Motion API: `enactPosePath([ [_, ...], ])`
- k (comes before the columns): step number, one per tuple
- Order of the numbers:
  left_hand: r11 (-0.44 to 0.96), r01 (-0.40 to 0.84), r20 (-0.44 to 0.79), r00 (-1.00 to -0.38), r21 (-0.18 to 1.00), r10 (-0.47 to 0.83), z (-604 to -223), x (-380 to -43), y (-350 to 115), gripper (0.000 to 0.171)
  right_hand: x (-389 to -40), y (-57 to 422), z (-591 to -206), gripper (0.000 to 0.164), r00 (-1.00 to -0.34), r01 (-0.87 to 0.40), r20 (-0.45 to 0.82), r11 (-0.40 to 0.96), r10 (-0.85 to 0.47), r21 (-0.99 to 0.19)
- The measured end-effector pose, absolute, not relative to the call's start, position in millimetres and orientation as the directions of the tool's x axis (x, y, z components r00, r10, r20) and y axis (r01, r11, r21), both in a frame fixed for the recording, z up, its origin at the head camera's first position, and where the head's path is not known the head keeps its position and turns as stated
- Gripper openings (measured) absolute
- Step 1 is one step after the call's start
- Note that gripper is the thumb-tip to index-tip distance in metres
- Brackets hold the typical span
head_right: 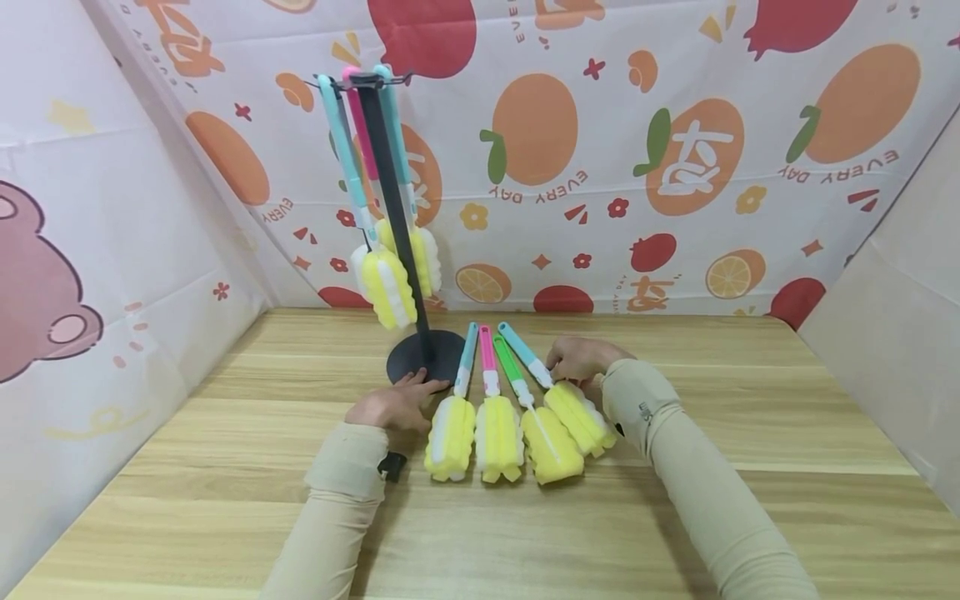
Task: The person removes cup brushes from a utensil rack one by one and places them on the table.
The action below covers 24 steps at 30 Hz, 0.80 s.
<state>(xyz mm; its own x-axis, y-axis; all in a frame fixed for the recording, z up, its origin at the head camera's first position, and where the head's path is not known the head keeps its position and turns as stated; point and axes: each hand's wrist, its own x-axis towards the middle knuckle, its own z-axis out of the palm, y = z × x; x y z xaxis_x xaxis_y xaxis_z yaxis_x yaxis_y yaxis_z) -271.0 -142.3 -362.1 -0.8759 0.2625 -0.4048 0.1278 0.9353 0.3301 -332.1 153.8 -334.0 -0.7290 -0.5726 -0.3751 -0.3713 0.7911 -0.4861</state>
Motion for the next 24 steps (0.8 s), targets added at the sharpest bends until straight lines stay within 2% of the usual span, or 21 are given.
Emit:
enactPosePath([
  [8, 0.937, 0.124, -0.405, -0.878, 0.326, 0.257, -362.1, -271.2, -141.4, 0.072, -333.8, 156.0, -336.3, 0.031, -0.744, -0.35, -0.381, 0.806, -0.548, -0.477],
  [24, 0.94, 0.127, -0.406, -0.878, 0.316, 0.255, -362.0, -272.0, -141.4, 0.073, -333.3, 158.2, -333.9, 0.025, -0.754, -0.333, -0.374, 0.804, -0.541, -0.492],
])
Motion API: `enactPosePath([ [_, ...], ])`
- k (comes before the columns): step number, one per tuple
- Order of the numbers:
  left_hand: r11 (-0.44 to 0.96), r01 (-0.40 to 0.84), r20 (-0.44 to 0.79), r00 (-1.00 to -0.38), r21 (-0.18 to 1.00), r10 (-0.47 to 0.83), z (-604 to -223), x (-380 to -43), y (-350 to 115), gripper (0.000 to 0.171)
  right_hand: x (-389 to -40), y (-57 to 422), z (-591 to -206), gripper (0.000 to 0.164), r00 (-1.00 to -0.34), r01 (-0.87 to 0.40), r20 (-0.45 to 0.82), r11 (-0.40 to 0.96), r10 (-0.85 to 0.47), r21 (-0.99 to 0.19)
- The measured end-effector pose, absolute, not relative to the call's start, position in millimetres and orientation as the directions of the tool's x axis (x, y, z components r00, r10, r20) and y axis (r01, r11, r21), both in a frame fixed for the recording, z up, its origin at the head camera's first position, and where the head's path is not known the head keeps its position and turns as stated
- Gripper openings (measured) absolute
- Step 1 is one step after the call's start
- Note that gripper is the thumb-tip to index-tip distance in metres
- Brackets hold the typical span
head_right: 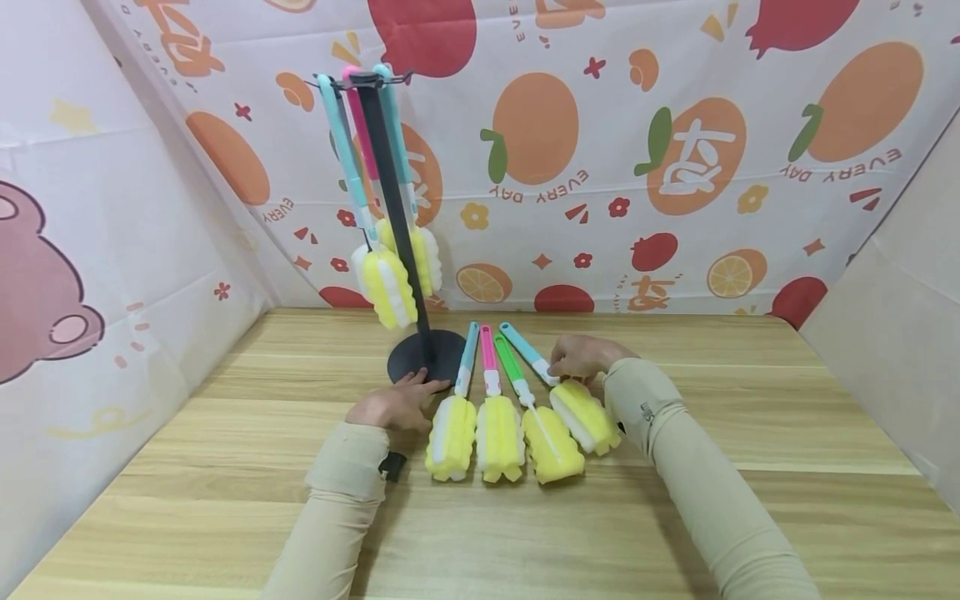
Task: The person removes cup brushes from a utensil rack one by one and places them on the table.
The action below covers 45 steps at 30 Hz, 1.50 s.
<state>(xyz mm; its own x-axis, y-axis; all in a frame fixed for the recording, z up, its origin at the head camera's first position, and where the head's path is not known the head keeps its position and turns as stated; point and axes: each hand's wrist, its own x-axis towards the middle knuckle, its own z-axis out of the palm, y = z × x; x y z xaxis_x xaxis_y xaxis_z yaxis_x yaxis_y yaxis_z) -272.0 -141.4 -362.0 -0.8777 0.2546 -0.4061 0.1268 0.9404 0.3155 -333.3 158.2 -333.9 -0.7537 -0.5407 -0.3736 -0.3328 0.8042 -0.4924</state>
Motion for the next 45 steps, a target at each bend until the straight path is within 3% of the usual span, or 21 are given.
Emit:
enactPosePath([
  [12, 0.945, 0.141, -0.4, -0.88, 0.294, 0.256, -361, -272, -142, 0.072, -332, 161, -329, 0.026, -0.762, -0.36, -0.32, 0.778, -0.564, -0.514],
  [21, 0.957, 0.144, -0.367, -0.901, 0.254, 0.233, -362, -274, -143, 0.067, -332, 165, -323, 0.028, -0.809, -0.402, -0.186, 0.756, -0.558, -0.516],
  [29, 0.944, 0.163, -0.364, -0.893, 0.286, 0.265, -362, -275, -146, 0.07, -327, 167, -310, 0.026, -0.858, -0.405, -0.03, 0.71, -0.513, -0.576],
  [35, 0.935, 0.151, -0.369, -0.889, 0.32, 0.27, -362, -274, -148, 0.071, -321, 169, -304, 0.026, -0.901, -0.358, 0.006, 0.735, -0.434, -0.576],
  [45, 0.935, 0.173, -0.369, -0.885, 0.308, 0.285, -362, -276, -147, 0.071, -293, 178, -305, 0.026, -0.898, -0.426, 0.207, 0.649, -0.388, -0.631],
])
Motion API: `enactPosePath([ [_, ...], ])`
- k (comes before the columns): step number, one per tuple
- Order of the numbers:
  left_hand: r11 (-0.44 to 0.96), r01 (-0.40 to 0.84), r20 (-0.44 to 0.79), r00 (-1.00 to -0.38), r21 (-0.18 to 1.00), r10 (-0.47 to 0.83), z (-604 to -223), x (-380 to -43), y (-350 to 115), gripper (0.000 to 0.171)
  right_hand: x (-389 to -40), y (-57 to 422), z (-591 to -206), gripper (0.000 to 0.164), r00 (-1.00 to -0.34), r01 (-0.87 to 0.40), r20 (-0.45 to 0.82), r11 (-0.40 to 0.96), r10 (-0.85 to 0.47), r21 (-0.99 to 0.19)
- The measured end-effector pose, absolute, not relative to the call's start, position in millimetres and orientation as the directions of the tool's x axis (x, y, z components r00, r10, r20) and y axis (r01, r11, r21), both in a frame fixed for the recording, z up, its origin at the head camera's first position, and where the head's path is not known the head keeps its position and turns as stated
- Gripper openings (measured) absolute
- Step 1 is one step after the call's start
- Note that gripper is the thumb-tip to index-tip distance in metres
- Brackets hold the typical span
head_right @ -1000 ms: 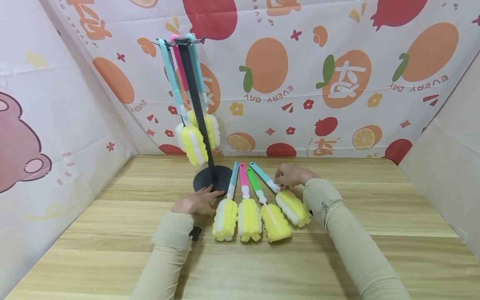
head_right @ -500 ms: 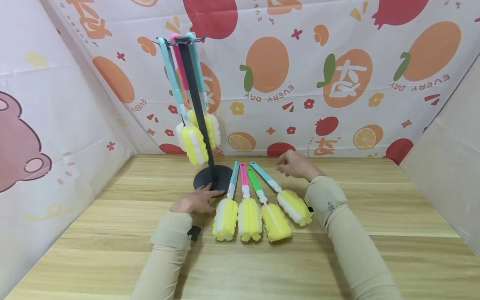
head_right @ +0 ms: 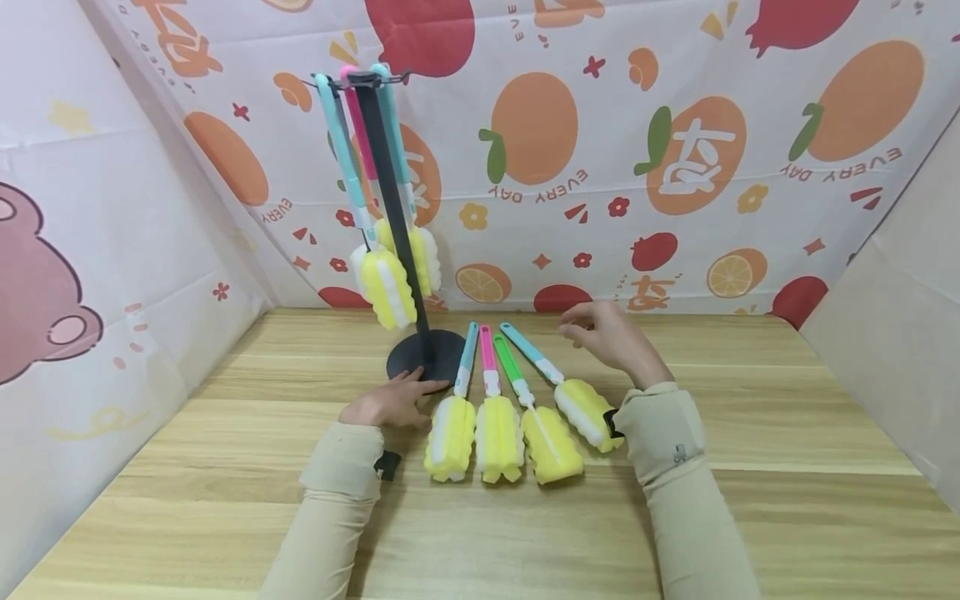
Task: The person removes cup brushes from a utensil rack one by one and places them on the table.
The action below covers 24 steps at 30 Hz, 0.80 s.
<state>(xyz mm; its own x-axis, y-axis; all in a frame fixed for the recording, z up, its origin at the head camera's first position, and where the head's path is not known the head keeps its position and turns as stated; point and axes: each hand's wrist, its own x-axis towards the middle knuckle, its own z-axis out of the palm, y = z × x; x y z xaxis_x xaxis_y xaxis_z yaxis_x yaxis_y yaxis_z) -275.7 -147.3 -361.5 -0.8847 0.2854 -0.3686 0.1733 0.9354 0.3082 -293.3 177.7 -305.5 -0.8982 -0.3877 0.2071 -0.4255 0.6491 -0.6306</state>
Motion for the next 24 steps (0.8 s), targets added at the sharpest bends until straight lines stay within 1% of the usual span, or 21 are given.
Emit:
enactPosePath([
  [7, 0.937, 0.149, -0.376, -0.887, 0.317, 0.268, -363, -274, -147, 0.071, -273, 181, -297, 0.025, -0.908, -0.415, 0.254, 0.638, -0.333, -0.649],
  [16, 0.94, 0.177, -0.368, -0.886, 0.293, 0.282, -362, -273, -150, 0.071, -265, 193, -292, 0.032, -0.918, -0.396, 0.285, 0.657, -0.275, -0.642],
  [19, 0.942, 0.162, -0.358, -0.895, 0.294, 0.266, -362, -272, -149, 0.075, -263, 196, -293, 0.033, -0.919, -0.394, 0.291, 0.652, -0.266, -0.648],
  [24, 0.952, 0.173, -0.302, -0.921, 0.253, 0.248, -361, -281, -149, 0.082, -259, 201, -292, 0.031, -0.921, -0.388, 0.289, 0.531, -0.263, -0.753],
])
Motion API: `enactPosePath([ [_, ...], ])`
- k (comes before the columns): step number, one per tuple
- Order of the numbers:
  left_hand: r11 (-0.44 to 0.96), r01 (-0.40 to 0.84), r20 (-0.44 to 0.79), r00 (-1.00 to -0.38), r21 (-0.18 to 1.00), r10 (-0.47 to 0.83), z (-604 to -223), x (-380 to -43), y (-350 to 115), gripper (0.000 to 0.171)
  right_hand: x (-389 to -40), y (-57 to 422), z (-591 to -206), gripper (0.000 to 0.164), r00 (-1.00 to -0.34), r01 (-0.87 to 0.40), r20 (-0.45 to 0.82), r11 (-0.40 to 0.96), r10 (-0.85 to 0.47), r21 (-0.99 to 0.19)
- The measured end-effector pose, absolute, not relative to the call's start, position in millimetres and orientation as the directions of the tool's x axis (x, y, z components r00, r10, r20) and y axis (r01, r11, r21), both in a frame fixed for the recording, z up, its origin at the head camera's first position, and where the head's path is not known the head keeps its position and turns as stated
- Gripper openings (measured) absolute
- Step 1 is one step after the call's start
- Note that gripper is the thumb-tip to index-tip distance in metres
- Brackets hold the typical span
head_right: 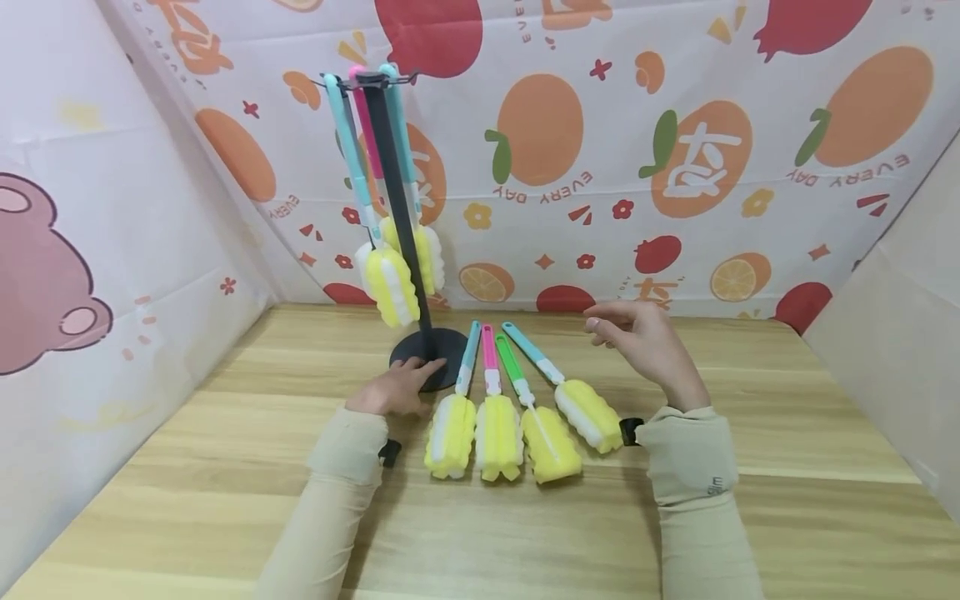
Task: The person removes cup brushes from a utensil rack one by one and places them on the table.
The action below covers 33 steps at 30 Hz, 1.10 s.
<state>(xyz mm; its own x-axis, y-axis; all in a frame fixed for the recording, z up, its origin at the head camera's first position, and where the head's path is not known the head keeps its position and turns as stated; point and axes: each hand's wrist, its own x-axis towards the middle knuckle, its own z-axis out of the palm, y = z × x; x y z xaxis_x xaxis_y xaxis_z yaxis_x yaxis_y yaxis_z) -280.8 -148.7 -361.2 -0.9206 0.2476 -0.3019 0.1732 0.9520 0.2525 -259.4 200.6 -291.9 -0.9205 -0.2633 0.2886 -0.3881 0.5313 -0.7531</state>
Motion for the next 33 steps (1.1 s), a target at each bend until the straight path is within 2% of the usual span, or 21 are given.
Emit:
enactPosePath([
  [4, 0.96, 0.189, -0.3, -0.922, 0.205, 0.246, -361, -292, -154, 0.077, -256, 202, -291, 0.032, -0.924, -0.371, 0.28, 0.428, -0.262, -0.824],
  [13, 0.951, 0.216, -0.385, -0.877, 0.221, 0.289, -363, -298, -168, 0.066, -257, 205, -286, 0.032, -0.921, -0.379, 0.302, 0.386, -0.246, -0.841],
  [17, 0.97, 0.154, -0.366, -0.905, 0.189, 0.215, -363, -293, -153, 0.058, -258, 204, -284, 0.032, -0.918, -0.384, 0.306, 0.371, -0.252, -0.846],
  [22, 0.986, 0.065, -0.307, -0.945, 0.157, 0.111, -364, -287, -132, 0.058, -259, 205, -283, 0.031, -0.915, -0.393, 0.314, 0.373, -0.255, -0.841],
  [26, 0.977, 0.127, -0.282, -0.944, 0.17, 0.172, -364, -290, -136, 0.055, -258, 207, -285, 0.031, -0.91, -0.402, 0.322, 0.374, -0.259, -0.836],
  [33, 0.945, 0.239, -0.371, -0.876, 0.221, 0.309, -364, -295, -168, 0.051, -256, 208, -291, 0.031, -0.914, -0.391, 0.317, 0.344, -0.253, -0.854],
])
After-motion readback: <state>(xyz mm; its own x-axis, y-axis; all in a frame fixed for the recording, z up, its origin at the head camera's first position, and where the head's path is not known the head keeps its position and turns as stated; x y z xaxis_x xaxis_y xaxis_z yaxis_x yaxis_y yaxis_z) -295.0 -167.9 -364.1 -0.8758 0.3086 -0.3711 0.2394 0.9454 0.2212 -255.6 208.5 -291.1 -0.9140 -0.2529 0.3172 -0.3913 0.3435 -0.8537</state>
